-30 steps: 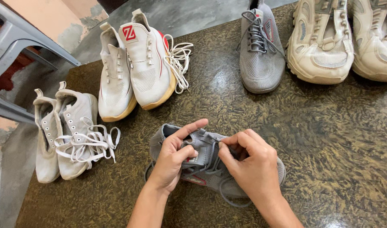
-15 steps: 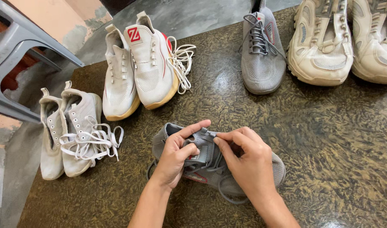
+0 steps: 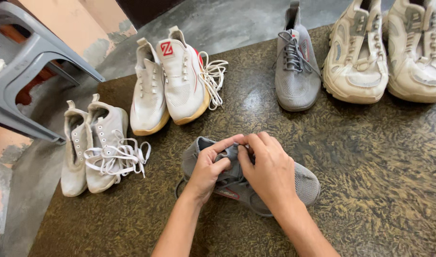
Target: The person removes laces from a pair of gray sneakers and then re-laces them by threading the laces through the eyelets and tying a knot. The person also briefly handles a pair of white sneakers at the end.
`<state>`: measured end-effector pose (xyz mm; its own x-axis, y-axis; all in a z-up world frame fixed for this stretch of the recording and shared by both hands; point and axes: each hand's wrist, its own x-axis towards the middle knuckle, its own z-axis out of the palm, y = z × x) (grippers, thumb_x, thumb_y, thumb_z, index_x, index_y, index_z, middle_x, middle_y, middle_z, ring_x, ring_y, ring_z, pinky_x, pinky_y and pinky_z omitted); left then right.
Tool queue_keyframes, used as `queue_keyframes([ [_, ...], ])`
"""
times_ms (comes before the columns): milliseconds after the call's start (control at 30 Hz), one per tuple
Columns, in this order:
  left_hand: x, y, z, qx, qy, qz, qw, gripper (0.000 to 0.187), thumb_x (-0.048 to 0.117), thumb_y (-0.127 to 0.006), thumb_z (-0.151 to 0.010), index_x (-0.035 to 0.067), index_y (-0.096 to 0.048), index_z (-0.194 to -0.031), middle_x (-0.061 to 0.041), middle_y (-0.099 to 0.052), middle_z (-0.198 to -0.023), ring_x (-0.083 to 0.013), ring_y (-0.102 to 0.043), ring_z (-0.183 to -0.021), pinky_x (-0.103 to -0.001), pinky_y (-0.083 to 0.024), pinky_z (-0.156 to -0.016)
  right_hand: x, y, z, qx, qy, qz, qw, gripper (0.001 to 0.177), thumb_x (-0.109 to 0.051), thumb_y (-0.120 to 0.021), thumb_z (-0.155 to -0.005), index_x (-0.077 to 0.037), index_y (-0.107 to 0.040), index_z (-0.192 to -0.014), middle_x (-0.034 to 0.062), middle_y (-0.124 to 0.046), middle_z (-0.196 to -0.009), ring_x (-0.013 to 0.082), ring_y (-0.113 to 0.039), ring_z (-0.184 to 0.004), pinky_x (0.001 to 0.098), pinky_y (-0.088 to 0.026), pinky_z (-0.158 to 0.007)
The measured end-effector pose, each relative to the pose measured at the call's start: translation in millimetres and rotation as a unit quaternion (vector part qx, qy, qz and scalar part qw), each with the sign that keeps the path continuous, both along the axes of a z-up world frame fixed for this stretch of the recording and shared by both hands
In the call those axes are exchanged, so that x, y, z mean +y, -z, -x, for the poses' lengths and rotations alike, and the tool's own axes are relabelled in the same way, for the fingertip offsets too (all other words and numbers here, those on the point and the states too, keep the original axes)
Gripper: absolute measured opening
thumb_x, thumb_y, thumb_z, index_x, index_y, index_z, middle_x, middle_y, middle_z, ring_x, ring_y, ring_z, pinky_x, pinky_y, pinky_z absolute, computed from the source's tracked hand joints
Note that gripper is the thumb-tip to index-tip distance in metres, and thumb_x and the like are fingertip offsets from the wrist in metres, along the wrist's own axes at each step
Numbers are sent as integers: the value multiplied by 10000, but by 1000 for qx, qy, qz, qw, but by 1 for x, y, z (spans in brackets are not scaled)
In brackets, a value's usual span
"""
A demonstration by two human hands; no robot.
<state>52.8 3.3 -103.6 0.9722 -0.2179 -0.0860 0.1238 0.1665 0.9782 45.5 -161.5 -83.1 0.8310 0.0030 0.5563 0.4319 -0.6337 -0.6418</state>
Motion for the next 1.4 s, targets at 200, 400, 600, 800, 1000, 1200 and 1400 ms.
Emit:
queue_keyframes([
  [200, -3, -3, 1, -26, -2, -14, 1000, 638, -104, -500, -810, 5, -631, -1425, -41, -711, -1196, -34, -603, -883, -207, -500, -811, 2, 8, 2, -10, 2, -2, 1000, 127, -145, -685, -891, -50, -614, -937, 117, -632, -889, 327, -651, -854, 453, -525, -718],
  [400, -1, 5, -2, -45, -8, -33, 998, 625, -102, -494, -771, 22, -637, -1366, 29, -716, -1190, -5, -631, -907, -189, -512, -837, 2, 18, -5, 10, 2, 23, 1000, 187, -169, -703, -869, -32, -584, -911, 153, -619, -864, 363, -638, -837, 479, -518, -742],
  [600, 2, 18, -9, -54, -25, -63, 996, 588, -23, -565, -819, 25, -728, -1382, 13, -649, -898, -45, -518, -715, -225, -443, -682, -8, 23, -12, 73, -24, -69, 995, 175, -204, -703, -859, -55, -653, -934, 126, -646, -796, 302, -665, -719, 429, -528, -663],
  [800, -5, -15, -5, -230, -20, -180, 956, 444, 192, -685, -927, 45, -643, -1343, 21, -744, -1097, -57, -672, -978, -247, -530, -866, -10, 3, -28, 68, -78, -94, 990, 192, -198, -721, -835, -57, -724, -965, 106, -668, -768, 223, -656, -668, 355, -524, -636],
  [1000, -11, -66, 16, -164, -168, -510, 827, 391, 495, -670, -878, 211, -767, -1129, -72, -765, -785, -220, -721, -750, -390, -526, -663, 4, -71, -50, 56, -176, -125, 975, 190, -175, -699, -867, -8, -701, -958, 56, -689, -697, 114, -623, -631, 291, -521, -593],
  [1200, -15, -80, -8, -194, -148, -433, 867, 384, 436, -616, -1006, 94, -793, -1007, -92, -775, -847, -204, -744, -765, -362, -549, -715, 1, -97, -45, 58, -237, -154, 957, 207, -160, -676, -895, -23, -712, -1047, 21, -743, -869, 96, -681, -775, 253, -558, -707],
  [1400, -9, -108, -20, -262, -143, -146, 943, 347, 349, -619, -1006, 71, -778, -1138, -55, -789, -949, -106, -722, -854, -265, -564, -683, -32, -57, -56, 67, -211, 51, 974, 350, -85, -725, -772, -65, -771, -1119, 53, -729, -1002, 122, -666, -851, 307, -539, -742],
])
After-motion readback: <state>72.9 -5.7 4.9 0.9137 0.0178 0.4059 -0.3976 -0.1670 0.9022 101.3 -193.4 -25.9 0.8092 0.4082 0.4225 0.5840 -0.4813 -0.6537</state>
